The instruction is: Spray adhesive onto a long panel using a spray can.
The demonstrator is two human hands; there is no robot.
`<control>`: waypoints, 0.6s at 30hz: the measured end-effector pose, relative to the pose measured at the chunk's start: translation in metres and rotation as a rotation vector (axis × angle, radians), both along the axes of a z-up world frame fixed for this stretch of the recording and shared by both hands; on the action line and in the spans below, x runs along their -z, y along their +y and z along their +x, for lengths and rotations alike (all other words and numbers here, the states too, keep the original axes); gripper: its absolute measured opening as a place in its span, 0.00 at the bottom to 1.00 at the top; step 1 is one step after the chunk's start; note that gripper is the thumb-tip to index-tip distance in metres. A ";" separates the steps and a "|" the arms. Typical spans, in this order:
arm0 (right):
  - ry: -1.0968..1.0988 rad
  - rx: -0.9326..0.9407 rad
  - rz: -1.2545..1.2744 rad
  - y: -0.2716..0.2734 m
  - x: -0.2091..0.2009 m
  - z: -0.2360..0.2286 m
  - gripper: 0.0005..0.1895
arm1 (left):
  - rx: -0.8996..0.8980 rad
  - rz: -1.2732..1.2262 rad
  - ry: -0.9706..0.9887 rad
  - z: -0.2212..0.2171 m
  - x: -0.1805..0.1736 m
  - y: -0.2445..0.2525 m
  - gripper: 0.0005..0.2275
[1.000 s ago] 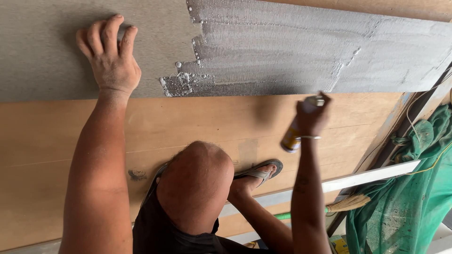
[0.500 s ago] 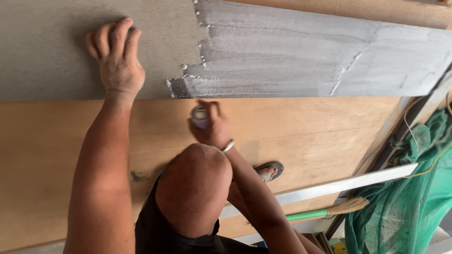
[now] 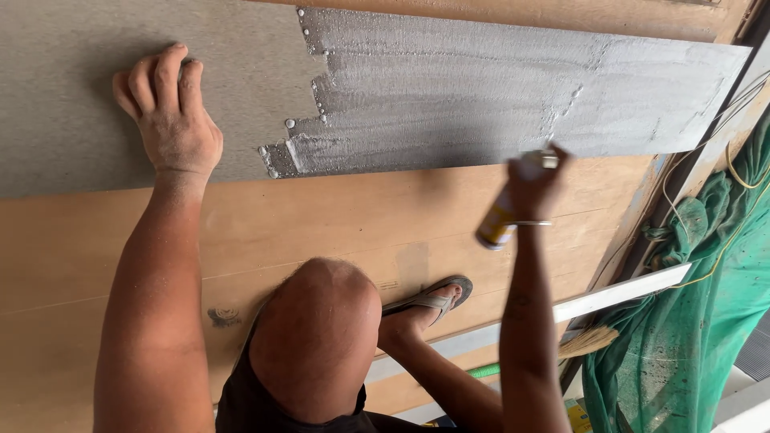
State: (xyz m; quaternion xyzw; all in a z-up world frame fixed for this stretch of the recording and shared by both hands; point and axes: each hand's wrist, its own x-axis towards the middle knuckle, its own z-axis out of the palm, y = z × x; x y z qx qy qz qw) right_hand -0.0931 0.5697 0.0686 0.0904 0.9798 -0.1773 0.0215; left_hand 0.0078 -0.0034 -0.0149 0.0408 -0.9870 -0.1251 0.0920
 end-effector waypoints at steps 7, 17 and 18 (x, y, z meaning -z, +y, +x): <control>-0.027 0.096 0.002 0.014 -0.007 -0.027 0.36 | -0.001 -0.014 0.041 -0.002 0.001 0.000 0.18; -0.099 -0.252 -0.357 -0.206 0.005 0.045 0.34 | 0.009 0.009 0.057 -0.004 -0.006 -0.001 0.15; -0.062 -0.330 -0.373 -0.228 0.006 0.058 0.32 | 0.015 0.018 0.059 -0.005 -0.006 0.000 0.16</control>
